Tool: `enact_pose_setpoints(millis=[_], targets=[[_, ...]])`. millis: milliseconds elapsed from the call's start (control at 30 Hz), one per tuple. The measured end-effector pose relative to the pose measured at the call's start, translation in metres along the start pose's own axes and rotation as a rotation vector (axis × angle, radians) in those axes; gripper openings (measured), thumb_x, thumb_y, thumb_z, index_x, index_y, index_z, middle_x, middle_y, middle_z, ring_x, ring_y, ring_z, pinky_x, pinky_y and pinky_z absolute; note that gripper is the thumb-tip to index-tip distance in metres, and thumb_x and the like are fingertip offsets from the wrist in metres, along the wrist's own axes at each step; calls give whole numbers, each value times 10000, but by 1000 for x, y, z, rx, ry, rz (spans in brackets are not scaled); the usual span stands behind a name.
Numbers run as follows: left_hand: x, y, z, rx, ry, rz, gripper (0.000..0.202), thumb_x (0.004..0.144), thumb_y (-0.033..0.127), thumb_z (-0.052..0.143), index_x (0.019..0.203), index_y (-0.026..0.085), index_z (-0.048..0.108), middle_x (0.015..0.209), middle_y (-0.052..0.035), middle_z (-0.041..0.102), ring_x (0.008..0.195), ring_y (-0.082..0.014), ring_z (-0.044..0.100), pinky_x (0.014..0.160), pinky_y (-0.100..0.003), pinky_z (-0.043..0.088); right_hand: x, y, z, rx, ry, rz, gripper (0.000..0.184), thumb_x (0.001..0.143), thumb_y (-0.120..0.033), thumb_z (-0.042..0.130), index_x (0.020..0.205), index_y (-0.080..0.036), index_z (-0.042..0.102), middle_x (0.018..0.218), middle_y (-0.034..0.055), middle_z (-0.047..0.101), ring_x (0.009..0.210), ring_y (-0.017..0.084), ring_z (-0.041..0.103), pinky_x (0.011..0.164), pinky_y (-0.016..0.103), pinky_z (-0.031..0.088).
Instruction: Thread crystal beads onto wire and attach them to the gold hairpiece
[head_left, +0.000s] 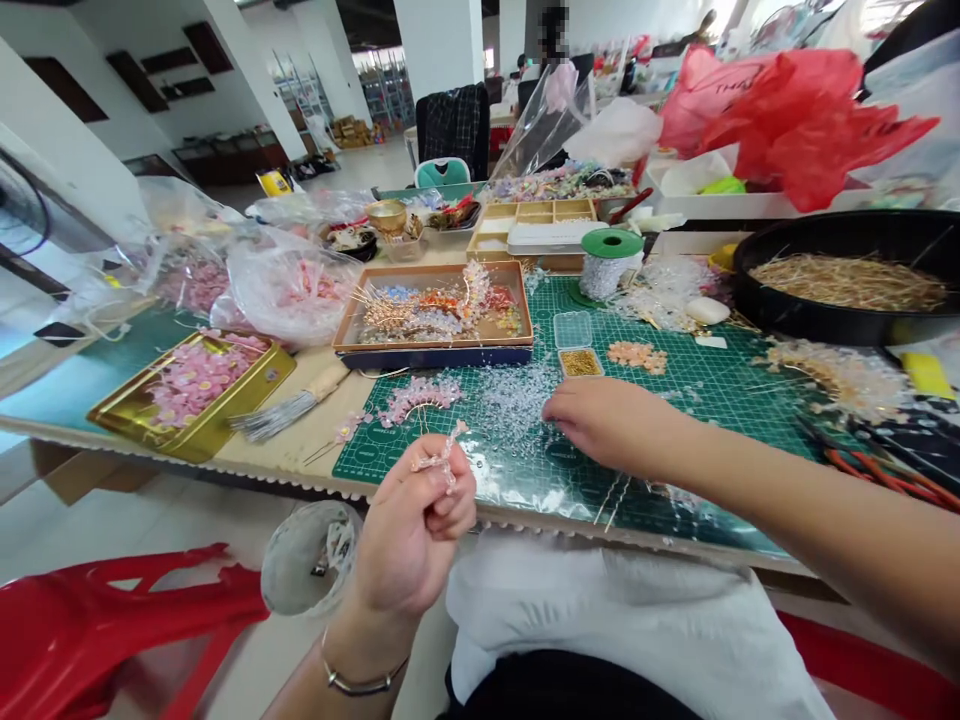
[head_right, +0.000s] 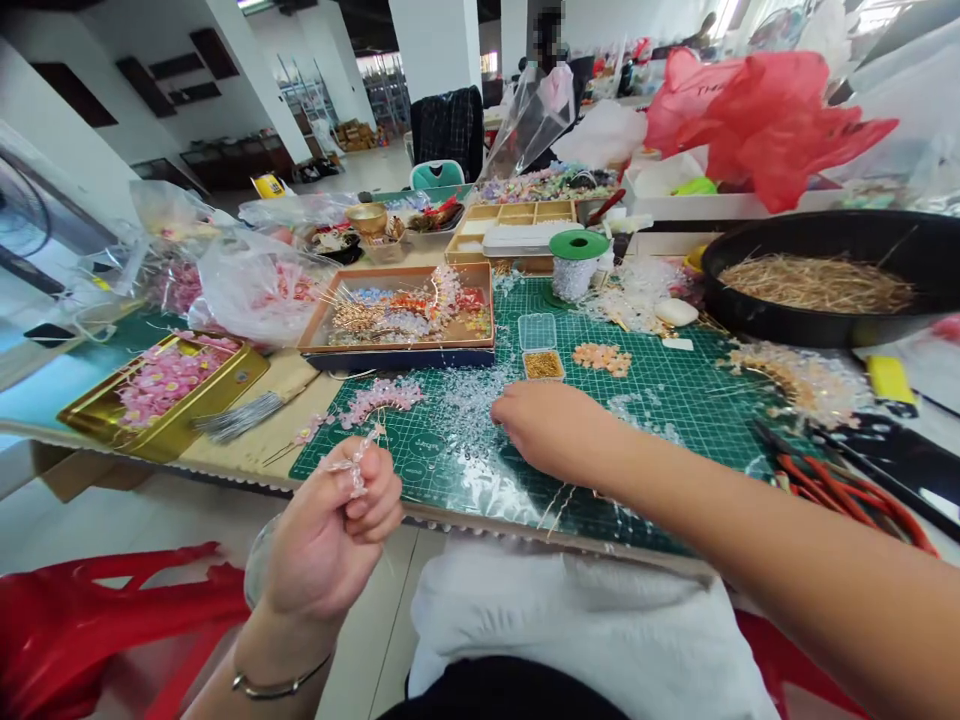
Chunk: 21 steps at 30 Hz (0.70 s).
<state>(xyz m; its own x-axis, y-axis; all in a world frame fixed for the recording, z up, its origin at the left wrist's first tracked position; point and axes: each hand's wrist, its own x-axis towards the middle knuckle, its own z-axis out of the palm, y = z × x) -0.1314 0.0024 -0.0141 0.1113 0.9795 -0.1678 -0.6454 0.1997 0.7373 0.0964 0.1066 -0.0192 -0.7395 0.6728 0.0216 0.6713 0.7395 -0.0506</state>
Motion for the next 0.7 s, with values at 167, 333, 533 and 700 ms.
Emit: enact_pose_setpoints(millis=[167,333,533,700], targets=[[4,5,-18,-4,5,-80,36,768,179,675,765,155,648,548,76,346,464,-32,194,420,-141,157,23,6,20,-73,-89,-213,141,962,-266,642,1052,-160,668,1104,58,672,981,209,656,851,417,557],[10,-2,-22,0,-2,-136,31,782,178,649,789,151,634,549,73,356,473,-36,198,422,-131,154,22,8,27,-93,-89,-263,117,963,-254,638,1030,-163,669,1106,57,668,988,208,649,857,416,552],[12,-7,-14,15,-44,-159,33,764,169,637,788,149,630,550,72,352,473,-35,185,422,-129,143,18,8,26,-79,-77,-272,131,965,-282,637,1003,-161,668,1058,50,675,944,197,655,837,405,554],[7,-6,-16,11,-48,-149,23,777,151,619,794,149,634,554,73,350,481,-40,181,428,-143,139,13,8,18,-65,-60,-199,153,980,-309,615,981,-163,659,977,35,676,840,166,655,753,349,563]])
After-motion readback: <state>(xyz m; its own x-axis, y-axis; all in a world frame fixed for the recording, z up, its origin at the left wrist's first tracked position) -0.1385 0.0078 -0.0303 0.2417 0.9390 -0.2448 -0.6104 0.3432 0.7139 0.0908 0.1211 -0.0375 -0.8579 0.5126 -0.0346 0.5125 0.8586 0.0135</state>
